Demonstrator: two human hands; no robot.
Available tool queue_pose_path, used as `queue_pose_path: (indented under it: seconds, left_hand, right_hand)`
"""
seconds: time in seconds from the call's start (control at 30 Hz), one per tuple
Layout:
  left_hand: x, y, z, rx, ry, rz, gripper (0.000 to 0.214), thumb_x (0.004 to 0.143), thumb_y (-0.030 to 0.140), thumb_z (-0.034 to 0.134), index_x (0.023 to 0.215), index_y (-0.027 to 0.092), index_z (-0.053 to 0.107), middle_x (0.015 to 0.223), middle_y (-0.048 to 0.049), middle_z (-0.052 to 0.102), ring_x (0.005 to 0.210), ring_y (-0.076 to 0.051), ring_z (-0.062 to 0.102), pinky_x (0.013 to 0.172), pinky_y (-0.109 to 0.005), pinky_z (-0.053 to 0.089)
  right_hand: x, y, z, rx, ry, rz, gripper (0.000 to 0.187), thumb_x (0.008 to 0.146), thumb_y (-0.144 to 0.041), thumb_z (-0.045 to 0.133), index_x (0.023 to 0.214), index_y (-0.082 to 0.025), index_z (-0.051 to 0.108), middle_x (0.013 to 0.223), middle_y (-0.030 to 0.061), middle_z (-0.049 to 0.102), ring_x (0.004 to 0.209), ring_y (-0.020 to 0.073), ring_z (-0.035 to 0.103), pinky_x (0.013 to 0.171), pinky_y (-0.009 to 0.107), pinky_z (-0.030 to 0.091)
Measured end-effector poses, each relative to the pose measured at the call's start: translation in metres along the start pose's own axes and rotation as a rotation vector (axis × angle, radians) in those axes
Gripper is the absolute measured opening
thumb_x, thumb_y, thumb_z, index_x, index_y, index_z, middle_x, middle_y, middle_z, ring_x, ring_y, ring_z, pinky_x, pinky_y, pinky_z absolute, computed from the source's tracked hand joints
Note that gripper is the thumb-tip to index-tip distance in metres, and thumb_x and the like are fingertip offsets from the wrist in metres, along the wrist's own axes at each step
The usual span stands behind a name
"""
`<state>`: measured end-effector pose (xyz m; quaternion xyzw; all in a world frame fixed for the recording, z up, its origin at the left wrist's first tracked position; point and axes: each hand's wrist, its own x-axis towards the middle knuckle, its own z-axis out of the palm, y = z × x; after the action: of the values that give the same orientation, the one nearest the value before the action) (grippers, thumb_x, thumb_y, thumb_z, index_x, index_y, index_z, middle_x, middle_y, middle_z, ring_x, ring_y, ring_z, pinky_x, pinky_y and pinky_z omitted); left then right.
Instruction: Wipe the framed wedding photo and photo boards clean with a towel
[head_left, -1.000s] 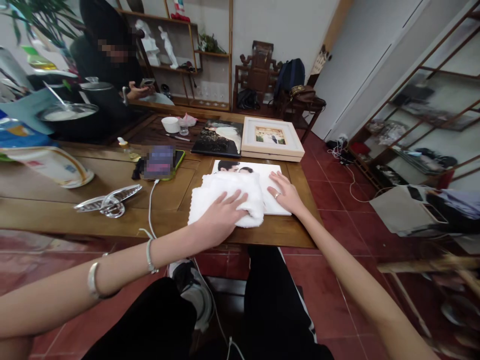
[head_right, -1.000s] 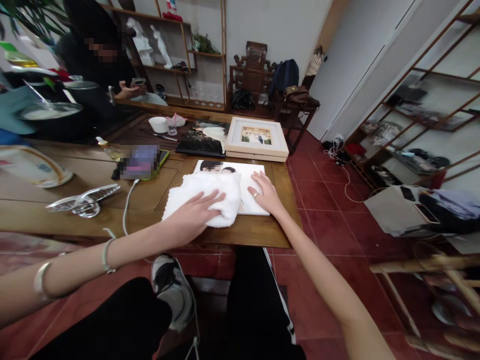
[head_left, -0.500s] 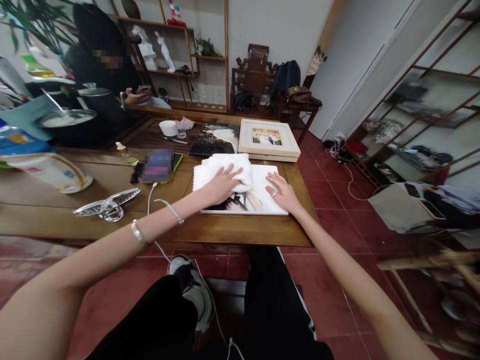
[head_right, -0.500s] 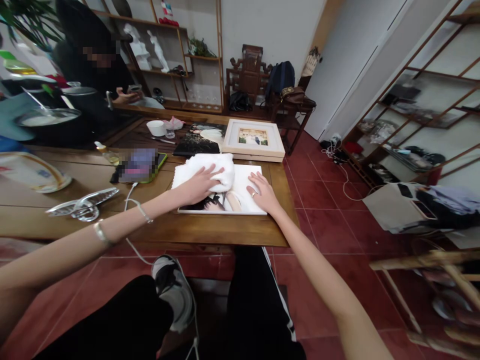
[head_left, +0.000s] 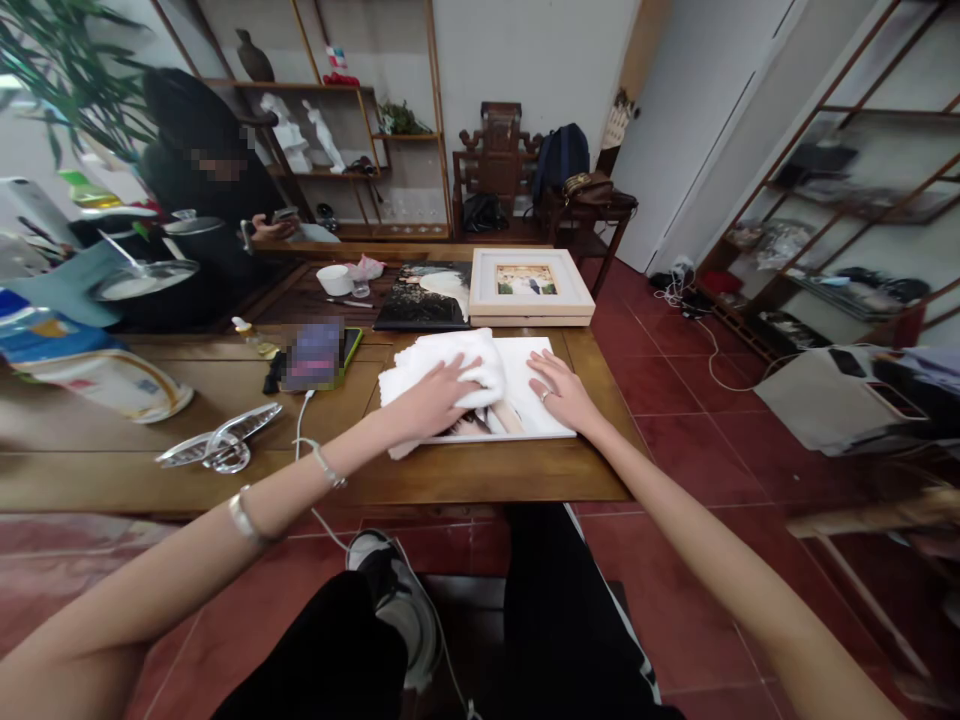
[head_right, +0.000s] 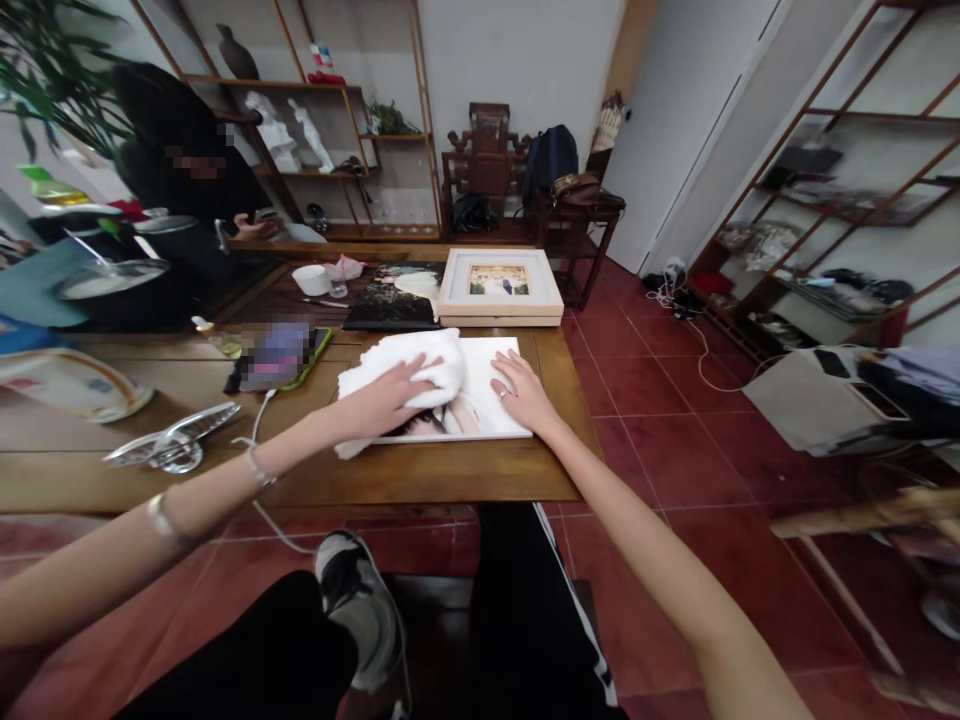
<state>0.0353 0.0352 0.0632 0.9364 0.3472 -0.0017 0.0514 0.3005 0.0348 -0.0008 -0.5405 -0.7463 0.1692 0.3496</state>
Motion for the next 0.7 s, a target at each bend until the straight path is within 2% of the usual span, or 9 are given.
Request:
queue_pose_path:
  seconds: [0.1, 0.2, 0.3, 0.47, 0.53, 0.6, 0.7]
  left_hand:
    - [0.025, -0.030, 0.005, 0.067, 0.063, -0.058, 0.050, 0.087, 0.008, 0.045, 0.135, 0.018, 0.051, 0.159, -0.0121, 0.021, 0.147, -0.035, 0.009, 0.114, -0.058, 0.020]
    - [0.033, -0.037, 0.001, 0.136, 0.021, -0.080, 0.051, 0.086, 0.005, 0.045, 0.135, 0.018, 0.051, 0.159, -0.0117, 0.022, 0.147, -0.038, 0.010, 0.112, -0.063, 0.019]
    - [0.021, -0.015, -0.008, 0.147, -0.084, -0.053, 0.049, 0.085, 0.002, 0.044, 0.131, 0.017, 0.053, 0.158, -0.0129, 0.023, 0.146, -0.038, 0.014, 0.109, -0.064, 0.025]
    - [-0.027, 0.044, -0.022, 0.052, -0.205, 0.084, 0.049, 0.084, 0.001, 0.044, 0.127, 0.021, 0.057, 0.158, -0.0124, 0.026, 0.145, -0.037, 0.020, 0.106, -0.061, 0.034]
    - [-0.042, 0.058, -0.023, 0.025, -0.215, 0.149, 0.048, 0.084, 0.002, 0.046, 0.127, 0.022, 0.057, 0.158, -0.0105, 0.027, 0.145, -0.035, 0.020, 0.108, -0.058, 0.034]
    - [-0.045, 0.059, -0.022, 0.012, -0.210, 0.173, 0.048, 0.084, 0.003, 0.048, 0.127, 0.023, 0.056, 0.158, -0.0084, 0.027, 0.146, -0.034, 0.019, 0.109, -0.056, 0.033]
    - [-0.029, 0.038, -0.015, 0.021, -0.164, 0.131, 0.049, 0.084, 0.004, 0.049, 0.129, 0.024, 0.055, 0.159, -0.0070, 0.025, 0.147, -0.032, 0.016, 0.111, -0.055, 0.030]
  right_hand:
    - [0.000, 0.001, 0.000, 0.003, -0.003, 0.004, 0.040, 0.088, -0.028, 0.054, 0.126, -0.018, 0.062, 0.142, 0.0105, 0.053, 0.141, 0.0263, 0.035, 0.117, 0.050, 0.028]
    - [0.000, 0.001, -0.001, 0.013, -0.004, 0.009, 0.040, 0.088, -0.027, 0.054, 0.126, -0.018, 0.062, 0.142, 0.0107, 0.053, 0.141, 0.0263, 0.035, 0.118, 0.049, 0.027]
    - [-0.001, 0.000, -0.001, 0.024, 0.001, 0.008, 0.039, 0.088, -0.027, 0.055, 0.125, -0.020, 0.064, 0.141, 0.0101, 0.054, 0.141, 0.0263, 0.036, 0.117, 0.050, 0.028]
    - [0.000, 0.000, 0.000, 0.027, 0.008, 0.013, 0.038, 0.087, -0.026, 0.055, 0.123, -0.020, 0.065, 0.140, 0.0107, 0.055, 0.141, 0.0269, 0.036, 0.117, 0.051, 0.027]
    - [0.000, 0.000, 0.000, 0.020, 0.006, 0.009, 0.038, 0.088, -0.027, 0.054, 0.123, -0.018, 0.064, 0.140, 0.0110, 0.055, 0.141, 0.0264, 0.036, 0.118, 0.050, 0.027]
    - [0.000, -0.001, 0.000, 0.009, 0.000, 0.007, 0.038, 0.088, -0.027, 0.053, 0.124, -0.018, 0.064, 0.141, 0.0110, 0.054, 0.141, 0.0260, 0.036, 0.117, 0.050, 0.028]
    - [0.000, -0.002, -0.002, -0.008, -0.009, 0.014, 0.039, 0.088, -0.027, 0.052, 0.125, -0.018, 0.063, 0.142, 0.0100, 0.053, 0.141, 0.0260, 0.035, 0.117, 0.051, 0.027]
